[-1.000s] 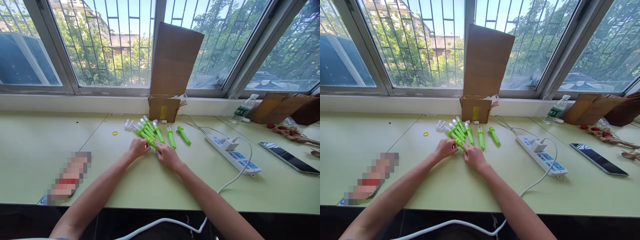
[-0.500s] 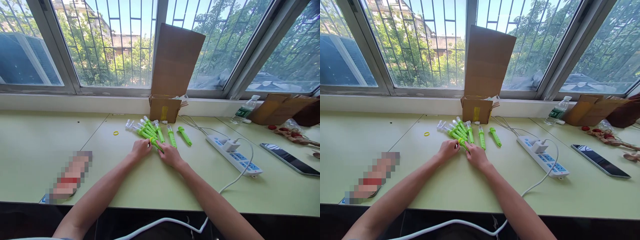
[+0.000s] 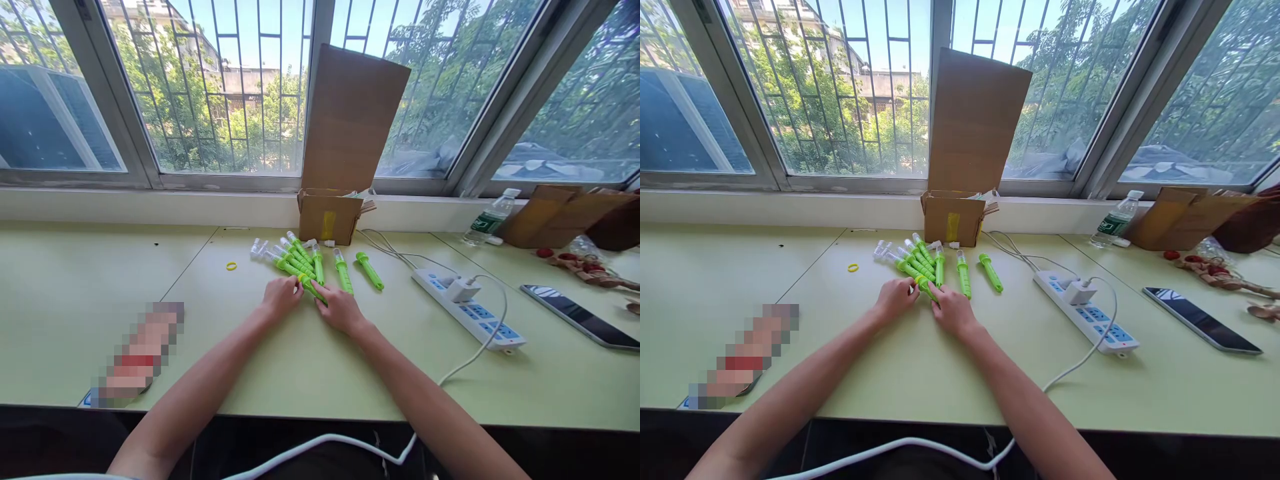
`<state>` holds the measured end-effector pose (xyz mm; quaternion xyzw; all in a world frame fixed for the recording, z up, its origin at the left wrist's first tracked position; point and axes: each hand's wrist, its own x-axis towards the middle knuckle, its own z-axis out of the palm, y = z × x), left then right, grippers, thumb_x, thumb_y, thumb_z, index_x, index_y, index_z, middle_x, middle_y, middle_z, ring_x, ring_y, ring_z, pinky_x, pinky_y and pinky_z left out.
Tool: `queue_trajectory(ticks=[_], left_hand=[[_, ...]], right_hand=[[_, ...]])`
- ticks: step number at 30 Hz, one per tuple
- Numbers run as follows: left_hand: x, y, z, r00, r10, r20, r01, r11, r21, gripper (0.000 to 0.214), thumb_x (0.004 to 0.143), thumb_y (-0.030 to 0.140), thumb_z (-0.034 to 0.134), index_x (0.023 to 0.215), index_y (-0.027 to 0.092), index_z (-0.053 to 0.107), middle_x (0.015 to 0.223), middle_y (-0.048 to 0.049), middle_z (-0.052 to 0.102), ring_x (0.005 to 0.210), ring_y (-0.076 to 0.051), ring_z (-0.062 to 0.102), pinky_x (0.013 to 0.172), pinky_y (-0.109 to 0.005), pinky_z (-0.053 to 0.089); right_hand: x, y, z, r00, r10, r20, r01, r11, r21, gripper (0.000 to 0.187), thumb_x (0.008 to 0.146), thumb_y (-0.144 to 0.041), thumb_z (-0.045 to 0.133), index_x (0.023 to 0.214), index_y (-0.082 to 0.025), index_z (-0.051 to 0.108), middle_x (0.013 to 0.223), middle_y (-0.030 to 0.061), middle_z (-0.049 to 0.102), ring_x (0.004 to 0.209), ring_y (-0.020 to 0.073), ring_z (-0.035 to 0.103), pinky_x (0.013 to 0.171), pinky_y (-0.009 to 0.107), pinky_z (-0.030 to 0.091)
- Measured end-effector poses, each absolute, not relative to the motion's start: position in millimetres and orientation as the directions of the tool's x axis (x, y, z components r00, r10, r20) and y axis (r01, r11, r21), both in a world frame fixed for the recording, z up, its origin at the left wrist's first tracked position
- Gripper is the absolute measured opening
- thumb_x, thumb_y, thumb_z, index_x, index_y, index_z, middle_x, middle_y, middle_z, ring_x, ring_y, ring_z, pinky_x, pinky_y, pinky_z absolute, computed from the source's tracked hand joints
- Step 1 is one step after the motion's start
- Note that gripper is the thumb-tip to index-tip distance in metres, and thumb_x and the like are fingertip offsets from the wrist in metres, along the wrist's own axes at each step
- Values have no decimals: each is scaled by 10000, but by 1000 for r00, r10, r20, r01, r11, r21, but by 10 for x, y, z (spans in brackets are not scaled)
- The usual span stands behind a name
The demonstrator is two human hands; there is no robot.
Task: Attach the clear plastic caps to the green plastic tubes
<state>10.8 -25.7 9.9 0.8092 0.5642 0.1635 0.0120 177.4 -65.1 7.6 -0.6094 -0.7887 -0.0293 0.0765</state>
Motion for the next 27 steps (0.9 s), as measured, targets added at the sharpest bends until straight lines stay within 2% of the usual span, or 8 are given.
queue_trajectory(ticks=[6,13,19,27], left_hand=[[124,-261,95,256,935,247,919,-314,238,262,865,368,400,919,191,585,852,-64,671,754,-188,625,652,-270,406],[123,-259,103,254,944,213,930,-299,216,252,855,347,411,943,173,572,886,-89,661,795,-209,625,676,-281,409],[127,-265,99,240,945,224,935,-287,209,261,842,355,414,914,170,582,868,-92,664,778,-222,626,650,-289,412],[140,-301,145,207,963,175,940,-245,236,284,842,375,427,934,165,595,925,-100,666,838,-215,623,696,-285,419]], right_hand=[[1774,-651,77,-265,951,161,963,269,-4,522,880,-320,381,1396,-281,319,1066,68,607,859,195,597,709,274,417],[1735,-676,101,-302,944,132,953,297,58,513,887,-308,350,1398,-278,320,1040,78,607,823,197,599,696,282,417],[1729,-679,104,-321,936,142,947,314,65,498,887,-307,338,1383,-268,354,1036,81,605,807,200,597,688,287,411],[1735,-678,97,-306,942,138,952,302,51,493,889,-317,346,1381,-275,357,1049,81,604,816,195,599,698,278,410]])
